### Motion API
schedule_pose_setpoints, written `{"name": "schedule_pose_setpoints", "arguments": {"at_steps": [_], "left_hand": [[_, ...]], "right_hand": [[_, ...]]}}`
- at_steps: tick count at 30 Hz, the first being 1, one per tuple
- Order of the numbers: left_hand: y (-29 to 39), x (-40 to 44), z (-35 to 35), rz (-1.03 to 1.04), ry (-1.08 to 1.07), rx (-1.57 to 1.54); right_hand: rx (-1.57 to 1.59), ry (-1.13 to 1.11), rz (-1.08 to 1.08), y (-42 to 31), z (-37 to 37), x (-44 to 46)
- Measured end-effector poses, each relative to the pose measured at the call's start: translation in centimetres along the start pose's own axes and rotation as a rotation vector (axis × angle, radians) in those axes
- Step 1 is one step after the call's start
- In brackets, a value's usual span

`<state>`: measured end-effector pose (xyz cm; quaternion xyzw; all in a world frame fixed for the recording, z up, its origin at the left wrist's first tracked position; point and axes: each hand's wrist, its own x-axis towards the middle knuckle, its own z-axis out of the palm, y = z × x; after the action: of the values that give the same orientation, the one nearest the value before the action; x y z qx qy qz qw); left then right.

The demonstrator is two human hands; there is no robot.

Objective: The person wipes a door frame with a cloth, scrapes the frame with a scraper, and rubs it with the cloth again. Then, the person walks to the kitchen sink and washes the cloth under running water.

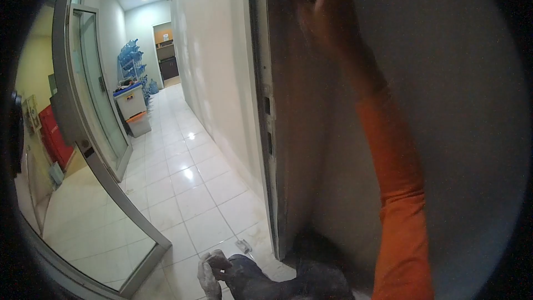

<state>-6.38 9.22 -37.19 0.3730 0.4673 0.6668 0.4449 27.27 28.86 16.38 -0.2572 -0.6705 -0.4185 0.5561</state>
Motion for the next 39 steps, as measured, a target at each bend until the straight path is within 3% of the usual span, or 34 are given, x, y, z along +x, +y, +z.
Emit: {"name": "schedule_pose_setpoints", "arguments": {"at_steps": [5, 8, 11, 13, 15, 17, 20, 23, 32, 35, 38, 39], "left_hand": [[0.0, -0.3, 0.2, 0.110, -0.047, 0.034], [0.8, -0.3, 1.3, 0.196, -0.028, 0.050], [0.4, 0.3, 1.5, 0.247, -0.028, 0.114], [-0.1, 0.3, 1.4, 0.272, -0.016, 0.160], [0.2, 0.0, 1.0, 0.273, 0.011, 0.204], [0.9, -0.4, 1.7, 0.243, 0.041, 0.228], [1.4, -0.9, 2.6, 0.183, -0.016, 0.057], [0.7, -0.8, 2.0, 0.179, 0.015, 0.207], [0.0, -0.3, 3.1, 0.227, -0.026, 0.124], [-0.4, -0.6, 3.6, 0.191, -0.056, 0.067], [0.4, -1.2, 4.1, 0.163, -0.044, 0.053], [0.4, -1.3, 4.2, 0.160, -0.052, 0.033]], "right_hand": [[0.051, 0.043, -0.063, 0.4, 0.7, -1.9], [0.061, -0.063, 0.062, -1.1, 0.0, -2.3], [-0.003, 0.040, 0.102, 0.0, 0.7, 1.9], [0.138, -0.096, 0.308, -2.1, -1.2, 5.3], [0.142, -0.079, 0.233, -1.3, -0.7, 5.3], [-0.006, 0.083, -0.133, 2.1, 1.4, 2.6], [0.019, -0.008, -0.036, 0.3, 0.4, -0.1], [-0.063, 0.068, -0.083, 1.0, 1.1, 3.2], [0.160, -0.027, 0.026, -3.8, -0.6, 3.7], [0.003, -0.026, 0.068, -4.0, -0.9, 5.5], [-0.028, 0.123, -0.254, -0.1, 1.5, 2.7], [-0.031, 0.081, -0.154, -0.5, 1.1, 2.8]]}}
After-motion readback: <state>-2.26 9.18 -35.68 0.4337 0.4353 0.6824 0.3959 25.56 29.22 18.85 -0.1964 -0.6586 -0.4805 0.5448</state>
